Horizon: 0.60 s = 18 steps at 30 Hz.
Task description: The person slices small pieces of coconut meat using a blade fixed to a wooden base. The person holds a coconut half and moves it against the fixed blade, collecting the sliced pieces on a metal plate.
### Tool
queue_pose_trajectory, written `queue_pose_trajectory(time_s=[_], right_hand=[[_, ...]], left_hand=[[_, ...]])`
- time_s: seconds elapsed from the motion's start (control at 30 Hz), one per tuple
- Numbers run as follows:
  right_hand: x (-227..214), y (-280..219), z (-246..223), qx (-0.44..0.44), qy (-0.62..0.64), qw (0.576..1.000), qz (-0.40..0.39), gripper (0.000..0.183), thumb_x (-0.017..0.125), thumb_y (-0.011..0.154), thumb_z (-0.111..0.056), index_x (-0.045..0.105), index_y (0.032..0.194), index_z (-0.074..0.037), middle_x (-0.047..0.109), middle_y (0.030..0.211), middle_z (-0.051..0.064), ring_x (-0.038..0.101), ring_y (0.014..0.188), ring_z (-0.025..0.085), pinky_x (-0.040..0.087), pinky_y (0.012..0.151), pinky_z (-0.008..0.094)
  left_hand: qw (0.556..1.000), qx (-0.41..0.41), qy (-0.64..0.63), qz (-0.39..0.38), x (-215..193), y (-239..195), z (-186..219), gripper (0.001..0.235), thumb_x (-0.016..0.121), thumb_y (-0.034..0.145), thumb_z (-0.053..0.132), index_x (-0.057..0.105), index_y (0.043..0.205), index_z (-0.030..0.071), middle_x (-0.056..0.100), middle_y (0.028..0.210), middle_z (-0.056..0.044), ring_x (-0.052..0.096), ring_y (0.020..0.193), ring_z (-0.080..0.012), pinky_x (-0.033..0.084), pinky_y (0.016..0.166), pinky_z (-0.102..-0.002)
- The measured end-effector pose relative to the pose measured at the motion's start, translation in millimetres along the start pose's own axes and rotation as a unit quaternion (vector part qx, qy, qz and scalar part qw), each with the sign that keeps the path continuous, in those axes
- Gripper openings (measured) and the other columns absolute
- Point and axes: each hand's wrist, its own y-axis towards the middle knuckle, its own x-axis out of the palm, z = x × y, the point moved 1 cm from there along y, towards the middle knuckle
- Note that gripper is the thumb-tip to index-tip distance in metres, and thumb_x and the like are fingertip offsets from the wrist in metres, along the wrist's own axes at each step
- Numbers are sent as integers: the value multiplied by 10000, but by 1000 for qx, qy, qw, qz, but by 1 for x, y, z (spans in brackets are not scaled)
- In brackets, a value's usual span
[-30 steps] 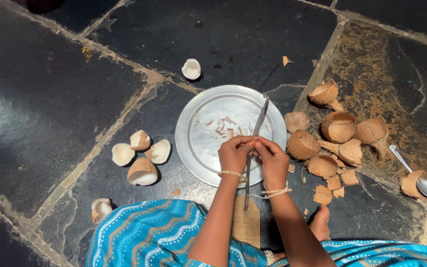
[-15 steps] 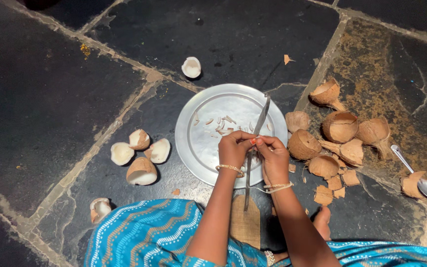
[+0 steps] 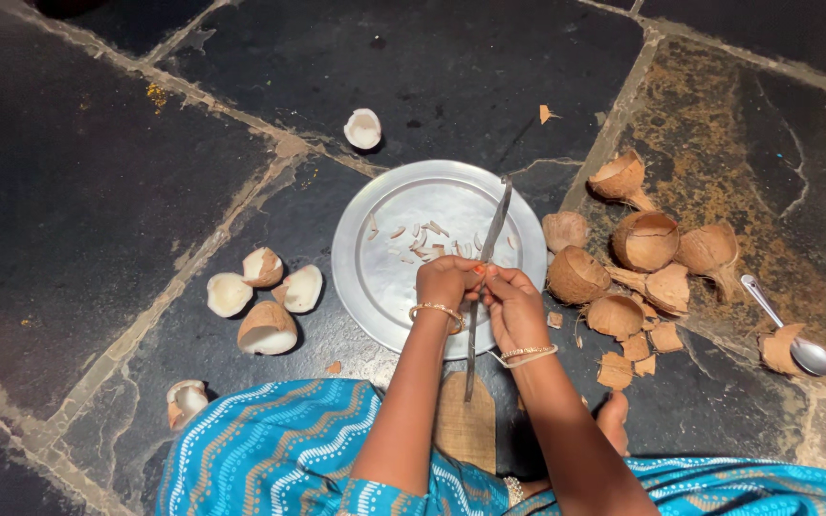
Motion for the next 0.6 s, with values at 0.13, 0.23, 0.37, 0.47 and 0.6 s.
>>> queue_pose_trajectory(time_s=[0.13,0.23,0.37,0.47,0.6], right_hand=[[-3,6,10,5,11,1000,6,78,688,961,-65,627,935,-23,683,847,71,553,691,110,453,627,227],[-8,7,17,13,20,1000,17,100,688,962,-66,607,914,-35,679,838,67,546,681,110,438,609,229],[-12,11,21,40,18,998,37,95,673,940,-68,589,900,-51,685,835,57,545,674,111,432,586,234],[-14,13,24,56,20,997,49,121,690,967,-104,613,913,-28,646,797,54,519,657,109,431,572,230],[-18,16,33,57,23,997,47,162,697,966,-124,593,901,-18,650,781,66,511,623,109,433,539,231]], left_hand=[[999,-17,-13,39,2,2,-4,86,753,800,-41,760,884,-54,739,751,-126,619,537,-131,492,483,-236],[998,-18,-16,63,5,4,-8,118,683,778,-108,753,865,-70,728,729,-143,610,519,-152,465,457,-258],[996,-44,-25,77,5,3,-14,103,689,782,-87,737,867,-56,716,726,-130,634,525,-153,491,462,-260],[993,-48,-6,108,8,4,-17,109,705,765,-59,753,862,-53,704,716,-128,602,503,-147,480,446,-270],[991,-46,0,129,8,6,-24,120,642,808,-25,746,847,-69,689,682,-148,574,459,-176,427,412,-303]])
